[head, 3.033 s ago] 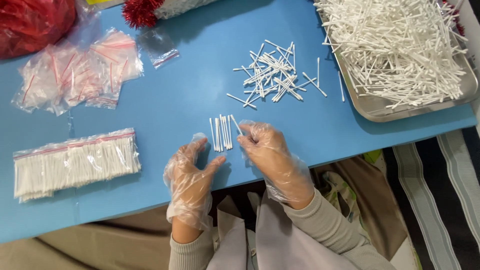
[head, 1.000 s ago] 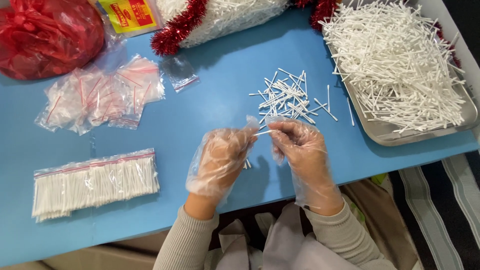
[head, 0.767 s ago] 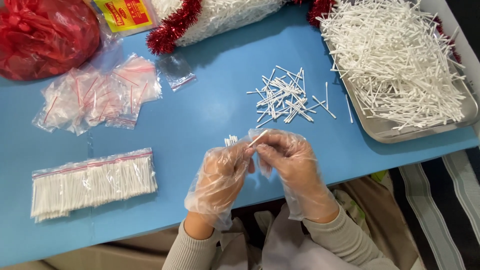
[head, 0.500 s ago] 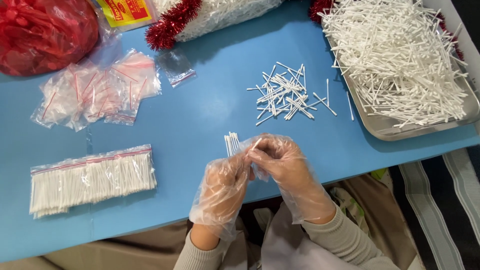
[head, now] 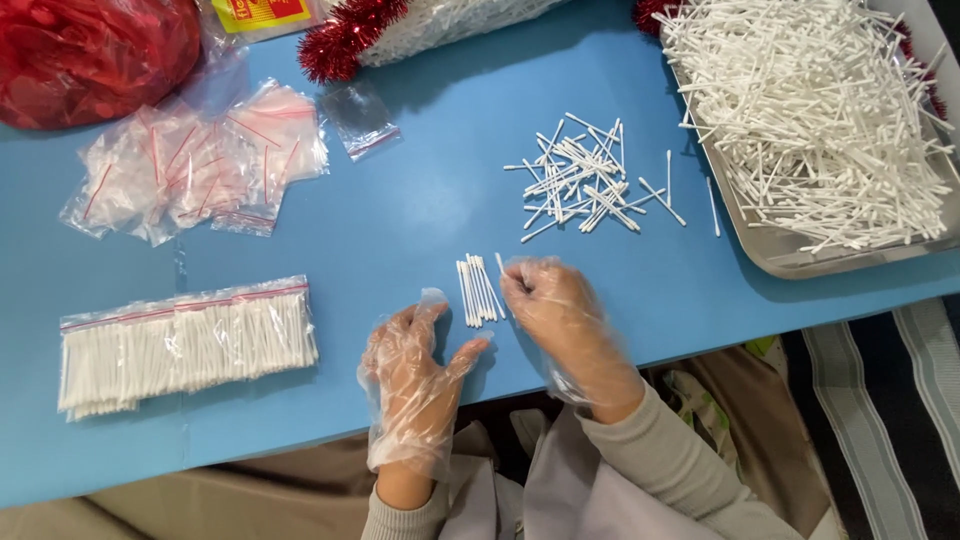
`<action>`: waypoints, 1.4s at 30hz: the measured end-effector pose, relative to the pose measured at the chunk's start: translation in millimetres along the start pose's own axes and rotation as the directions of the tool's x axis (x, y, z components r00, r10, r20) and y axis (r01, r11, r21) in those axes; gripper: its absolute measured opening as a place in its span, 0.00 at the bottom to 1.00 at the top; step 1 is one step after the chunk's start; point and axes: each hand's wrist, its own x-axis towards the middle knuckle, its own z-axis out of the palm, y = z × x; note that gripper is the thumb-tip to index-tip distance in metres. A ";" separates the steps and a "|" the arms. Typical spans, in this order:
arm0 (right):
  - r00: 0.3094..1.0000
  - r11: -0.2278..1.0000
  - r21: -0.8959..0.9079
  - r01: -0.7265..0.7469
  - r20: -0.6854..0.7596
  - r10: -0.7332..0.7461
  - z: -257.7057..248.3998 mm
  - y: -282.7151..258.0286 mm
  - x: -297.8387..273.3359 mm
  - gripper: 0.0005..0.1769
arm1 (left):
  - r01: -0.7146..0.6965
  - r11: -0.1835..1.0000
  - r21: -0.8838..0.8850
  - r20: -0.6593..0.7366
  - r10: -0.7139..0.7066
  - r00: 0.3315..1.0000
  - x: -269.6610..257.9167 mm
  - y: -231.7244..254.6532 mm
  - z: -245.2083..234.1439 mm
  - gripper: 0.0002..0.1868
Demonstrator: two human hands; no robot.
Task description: Arranging cotton swabs into neat rows on a flat surface, likely for counting or packaging.
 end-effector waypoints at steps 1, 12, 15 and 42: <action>1.000 0.999 -0.032 0.016 -0.016 -0.017 2.3 0.1 4.0 0.09 | -0.022 0.999 0.045 0.004 0.022 1.000 2.9 3.1 -1.2 0.32; 0.961 0.974 0.116 0.193 -0.224 -0.163 3.7 2.4 -7.2 0.10 | 0.133 0.988 0.082 0.184 -0.146 0.972 12.3 17.9 -8.8 0.35; 0.951 0.968 0.140 0.207 -0.260 -0.166 -14.4 7.8 -12.9 0.09 | 0.198 0.971 0.136 0.166 -0.219 0.961 22.5 28.5 -12.5 0.28; 0.941 0.992 -0.124 0.016 -0.333 -0.056 -49.7 23.3 18.5 0.05 | -0.159 0.908 0.388 0.374 0.003 0.928 87.1 81.9 72.0 0.11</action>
